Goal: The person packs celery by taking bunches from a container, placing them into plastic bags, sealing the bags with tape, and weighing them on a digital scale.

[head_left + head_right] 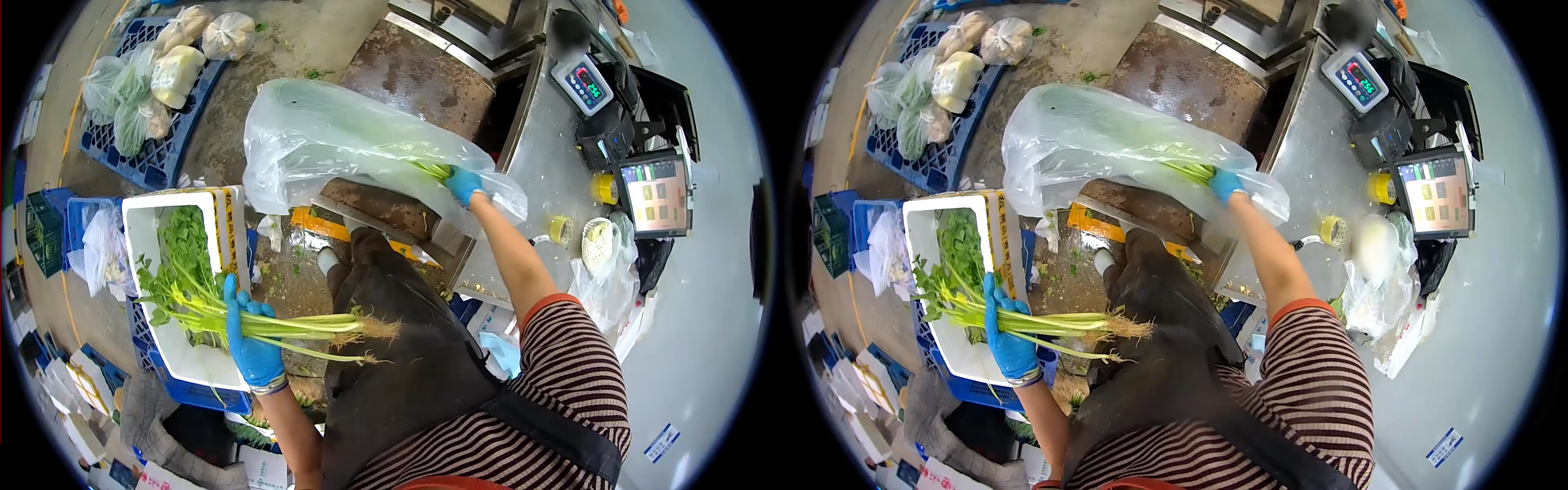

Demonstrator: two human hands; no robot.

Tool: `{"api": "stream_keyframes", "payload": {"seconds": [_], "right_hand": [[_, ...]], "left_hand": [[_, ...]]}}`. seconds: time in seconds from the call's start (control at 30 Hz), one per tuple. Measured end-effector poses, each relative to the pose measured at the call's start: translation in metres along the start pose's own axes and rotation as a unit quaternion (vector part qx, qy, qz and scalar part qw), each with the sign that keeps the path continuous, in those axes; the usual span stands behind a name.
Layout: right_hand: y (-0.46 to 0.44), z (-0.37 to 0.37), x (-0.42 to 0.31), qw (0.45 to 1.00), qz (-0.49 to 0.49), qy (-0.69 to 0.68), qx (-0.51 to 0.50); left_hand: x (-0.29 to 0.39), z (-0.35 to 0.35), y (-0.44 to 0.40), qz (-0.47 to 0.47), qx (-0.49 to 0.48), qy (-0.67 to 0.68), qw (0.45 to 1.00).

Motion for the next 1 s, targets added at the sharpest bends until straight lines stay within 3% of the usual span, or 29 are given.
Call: {"api": "stream_keyframes", "payload": {"seconds": [0.1,0.13,0.23,0.27,0.37,0.5,0.67,0.77,0.8,0.97,1.0], "right_hand": [[0.002,-0.032,-0.02,0.998,-0.052,-0.022,0.023],[0.0,-0.031,-0.02,0.977,-0.012,-0.212,-0.016],[0.034,-0.066,-0.057,0.918,-0.004,-0.392,-0.06],[0.037,-0.072,-0.066,0.899,-0.069,-0.419,-0.111],[0.124,-0.149,-0.134,0.932,-0.11,-0.31,-0.156],[0.253,-0.241,-0.183,0.94,-0.121,-0.317,-0.037],[0.387,-0.326,-0.21,0.901,-0.248,-0.326,0.144],[0.437,-0.322,-0.237,0.857,-0.336,-0.329,0.211],[0.451,-0.315,-0.253,0.866,-0.352,-0.285,0.212],[0.47,-0.226,-0.331,0.806,-0.547,-0.098,0.205],[0.475,-0.202,-0.341,0.82,-0.543,-0.077,0.163]], "left_hand": [[0.0,0.009,-0.003,-0.002,-0.012,-0.029,1.0],[-0.001,0.011,-0.004,-0.004,-0.003,-0.033,0.999],[-0.002,0.014,-0.007,-0.007,-0.009,-0.039,0.999],[-0.002,0.016,-0.007,-0.006,-0.021,-0.036,0.999],[0.0,0.016,-0.006,-0.01,-0.04,-0.016,0.999],[0.005,0.019,0.004,-0.034,-0.037,0.003,0.999],[0.023,0.028,0.021,-0.006,-0.084,-0.006,0.996],[0.034,0.032,0.035,-0.002,-0.106,0.012,0.994],[0.04,0.036,0.041,0.002,-0.108,0.016,0.994],[0.065,0.044,0.069,0.021,-0.161,0.042,0.986],[0.071,0.042,0.071,0.035,-0.245,0.049,0.968]]}}
Point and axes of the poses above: each hand's wrist, its own y-axis away from the middle knuckle, its own z-axis out of the palm, x = y × z, the point moved 6 cm from there along -y, towards the middle knuckle, and after that the axes turned 4 degrees about -x, right-handed, at the moved point
